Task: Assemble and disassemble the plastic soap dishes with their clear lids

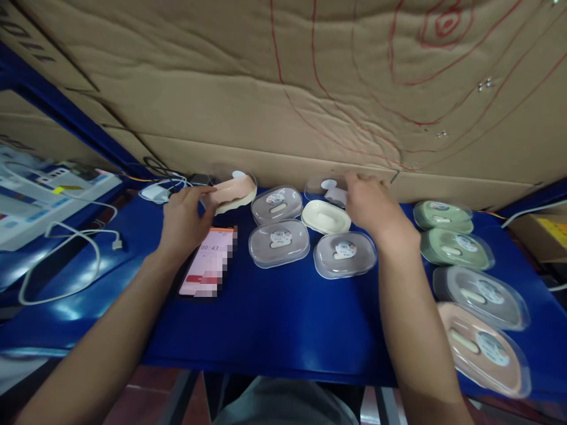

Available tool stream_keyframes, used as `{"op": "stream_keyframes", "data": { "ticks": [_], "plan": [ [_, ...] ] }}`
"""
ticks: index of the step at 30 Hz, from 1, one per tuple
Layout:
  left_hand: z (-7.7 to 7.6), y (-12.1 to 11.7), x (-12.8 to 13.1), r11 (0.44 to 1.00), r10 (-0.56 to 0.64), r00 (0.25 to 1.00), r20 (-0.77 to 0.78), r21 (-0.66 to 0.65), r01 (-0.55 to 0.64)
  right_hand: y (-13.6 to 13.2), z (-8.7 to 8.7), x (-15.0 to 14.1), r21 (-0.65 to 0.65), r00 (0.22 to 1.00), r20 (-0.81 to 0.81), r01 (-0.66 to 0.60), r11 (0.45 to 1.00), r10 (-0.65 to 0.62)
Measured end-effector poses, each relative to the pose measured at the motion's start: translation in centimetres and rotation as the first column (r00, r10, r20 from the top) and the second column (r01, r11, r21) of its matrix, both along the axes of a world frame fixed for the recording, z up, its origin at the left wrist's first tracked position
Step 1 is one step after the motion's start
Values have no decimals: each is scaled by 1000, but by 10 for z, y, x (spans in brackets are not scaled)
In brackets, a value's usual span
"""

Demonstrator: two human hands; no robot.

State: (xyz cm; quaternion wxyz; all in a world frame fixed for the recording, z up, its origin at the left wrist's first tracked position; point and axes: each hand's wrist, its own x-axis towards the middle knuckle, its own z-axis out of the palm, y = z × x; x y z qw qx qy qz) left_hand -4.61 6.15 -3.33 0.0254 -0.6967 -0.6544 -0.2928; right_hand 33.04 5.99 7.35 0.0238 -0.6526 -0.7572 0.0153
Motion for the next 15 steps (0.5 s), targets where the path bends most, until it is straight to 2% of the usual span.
{"op": "stream_keyframes", "data": {
  "ticks": [2, 4, 6, 7, 9, 12, 15],
  "plan": [
    [-3, 3, -2, 998, -36, 999, 5, -41, 36, -8, -1, -18, 24, 996, -9, -91, 996, 92],
    [-6, 5, -3, 994, -52, 999, 16, -92, 53, -18, -7, -41, -52, 953, -105, -291, 955, 284],
    [-9, 7, -3, 989, -76, 997, 28, -122, 79, -28, -17, -66, -184, 867, -225, -486, 854, 445],
    [-9, 8, -4, 988, -90, 995, 30, -125, 93, -33, -21, -77, -237, 833, -264, -544, 805, 486],
    [-9, 7, -4, 988, -103, 994, 28, -113, 105, -40, -30, -94, -282, 808, -276, -586, 760, 521],
    [-6, 5, -3, 992, -95, 995, 19, -82, 96, -40, -35, -102, -230, 824, -233, -563, 794, 517],
    [-7, 4, -3, 988, -113, 994, -13, -110, 110, -34, -31, -92, -238, 829, -263, -552, 799, 494]
  ]
}}
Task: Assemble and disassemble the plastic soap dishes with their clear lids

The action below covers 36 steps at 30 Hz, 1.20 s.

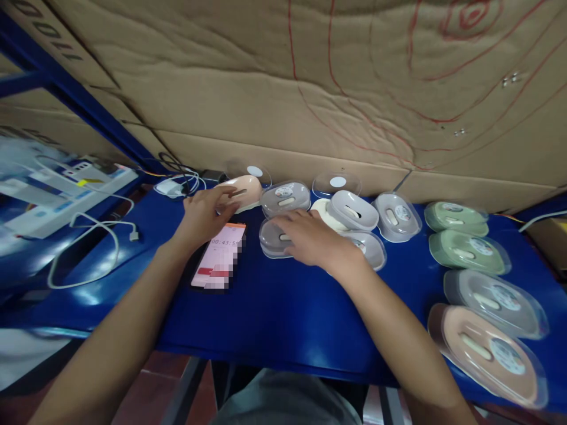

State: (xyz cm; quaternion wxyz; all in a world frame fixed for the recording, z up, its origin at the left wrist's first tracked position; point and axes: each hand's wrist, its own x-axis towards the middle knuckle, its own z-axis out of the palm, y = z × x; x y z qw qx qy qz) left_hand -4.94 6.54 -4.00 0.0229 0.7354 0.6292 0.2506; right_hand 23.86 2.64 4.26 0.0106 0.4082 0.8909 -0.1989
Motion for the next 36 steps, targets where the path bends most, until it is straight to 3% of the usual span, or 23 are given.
{"op": "stream_keyframes", "data": {
  "ticks": [3, 7, 9, 12, 14, 18, 24, 29, 32, 36],
  "plan": [
    [-4, 1, -1, 999, -8, 999, -43, -49, 6, 6, 13, 14, 44, 999, 2, 45, 998, -45],
    [-6, 4, -3, 1000, -4, 1000, -27, -26, 4, -6, 31, 11, 351, 964, 94, 201, 914, -248],
    [-3, 5, -4, 1000, 15, 1000, -3, -4, -15, -21, 33, 1, 294, 978, 116, 131, 947, -171],
    [2, 5, -5, 998, 43, 996, 81, 48, -47, -43, 22, -18, 93, 988, 151, -24, 995, 10],
    [5, 5, -6, 994, 48, 988, 146, 85, -61, -50, 10, -29, 54, 975, 224, -17, 998, 5],
    [5, 5, -5, 994, 25, 989, 145, 99, -40, -45, -2, -34, 66, 964, 264, -13, 998, -5],
    [3, -4, 6, 990, -16, 1000, 17, 137, 14, -27, 2, -13, 46, 989, 147, -23, 999, 16],
    [6, -18, 28, 958, -244, 968, -61, 142, 251, -14, 1, -10, 0, 992, 128, 11, 1000, -11],
    [8, -19, 43, 927, -355, 928, -116, 86, 365, -12, 11, 1, 14, 999, 37, 24, 1000, -24],
    [12, -3, 62, 931, -351, 919, -181, 39, 363, -12, 32, 34, 168, 993, -118, 48, 985, -29]
  ]
}}
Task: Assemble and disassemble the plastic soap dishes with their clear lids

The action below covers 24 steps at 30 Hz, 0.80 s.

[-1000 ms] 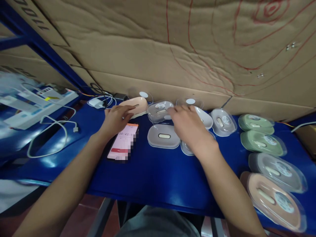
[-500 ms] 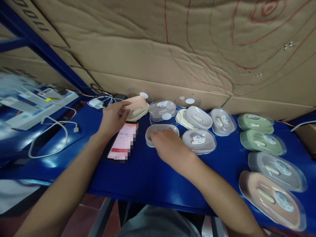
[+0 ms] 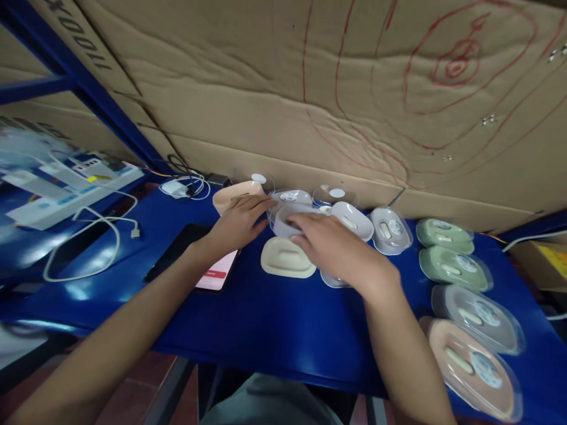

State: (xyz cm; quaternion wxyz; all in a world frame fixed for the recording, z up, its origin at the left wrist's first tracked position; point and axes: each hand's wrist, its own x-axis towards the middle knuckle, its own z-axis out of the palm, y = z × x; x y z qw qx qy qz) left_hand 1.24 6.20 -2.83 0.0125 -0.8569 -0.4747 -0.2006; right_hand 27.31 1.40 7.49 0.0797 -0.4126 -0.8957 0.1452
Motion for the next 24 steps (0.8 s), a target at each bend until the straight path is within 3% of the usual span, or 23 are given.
{"op": "stream_keyframes", "data": {
  "ticks": [2, 5, 7, 12, 16, 24],
  "plan": [
    [1, 11, 9, 999, 10, 1000, 4, -48, -10, 3, 7, 17, 98, 992, 44, 111, 989, -116],
    [2, 25, 18, 993, 15, 996, 91, -114, -5, 12, 7, 33, 216, 922, 186, 298, 930, -339],
    [2, 30, 22, 992, 6, 989, 148, -122, 12, 18, 4, 34, 231, 889, 244, 334, 914, -386],
    [1, 36, 19, 989, 18, 941, 337, -147, 33, 26, -11, 17, 139, 954, 170, 226, 964, -248],
    [-5, 34, 15, 975, 116, 832, 543, -223, 10, 31, -31, -3, 45, 994, 73, 74, 996, -77],
    [-13, 21, 12, 903, 290, 608, 739, -422, 81, 43, -59, -18, 221, 999, -10, 44, 974, -43]
  ]
}}
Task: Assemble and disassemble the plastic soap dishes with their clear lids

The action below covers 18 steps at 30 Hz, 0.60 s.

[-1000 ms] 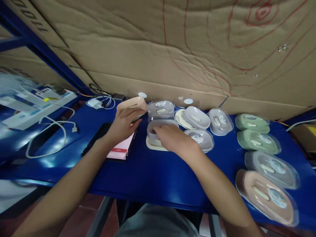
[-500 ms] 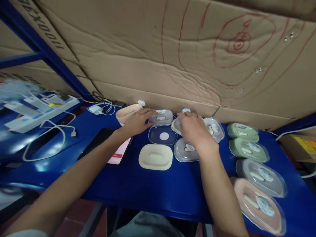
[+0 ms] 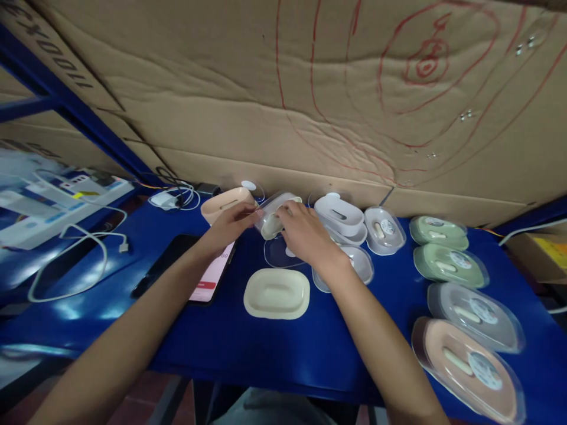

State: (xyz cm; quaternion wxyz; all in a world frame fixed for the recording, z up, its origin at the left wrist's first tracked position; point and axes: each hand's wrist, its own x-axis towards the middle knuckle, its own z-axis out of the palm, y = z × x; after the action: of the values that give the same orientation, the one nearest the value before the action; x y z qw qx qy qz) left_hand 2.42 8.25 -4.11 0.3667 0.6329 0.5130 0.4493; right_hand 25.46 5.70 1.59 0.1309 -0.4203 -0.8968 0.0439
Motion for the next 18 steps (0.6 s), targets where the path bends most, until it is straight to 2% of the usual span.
{"op": "stream_keyframes", "data": {
  "ticks": [6, 12, 18],
  "plan": [
    [2, -4, 2, 999, 3, 995, 102, -46, 1, 2, -3, -3, 94, 998, -62, -18, 995, 24],
    [3, -7, 7, 1000, -9, 991, 131, 4, 8, 1, -2, 0, 79, 996, -70, -44, 996, 49],
    [2, -8, 11, 998, -8, 995, 102, 59, 2, -6, 8, 0, 106, 999, -37, 13, 994, -10]
  ]
}}
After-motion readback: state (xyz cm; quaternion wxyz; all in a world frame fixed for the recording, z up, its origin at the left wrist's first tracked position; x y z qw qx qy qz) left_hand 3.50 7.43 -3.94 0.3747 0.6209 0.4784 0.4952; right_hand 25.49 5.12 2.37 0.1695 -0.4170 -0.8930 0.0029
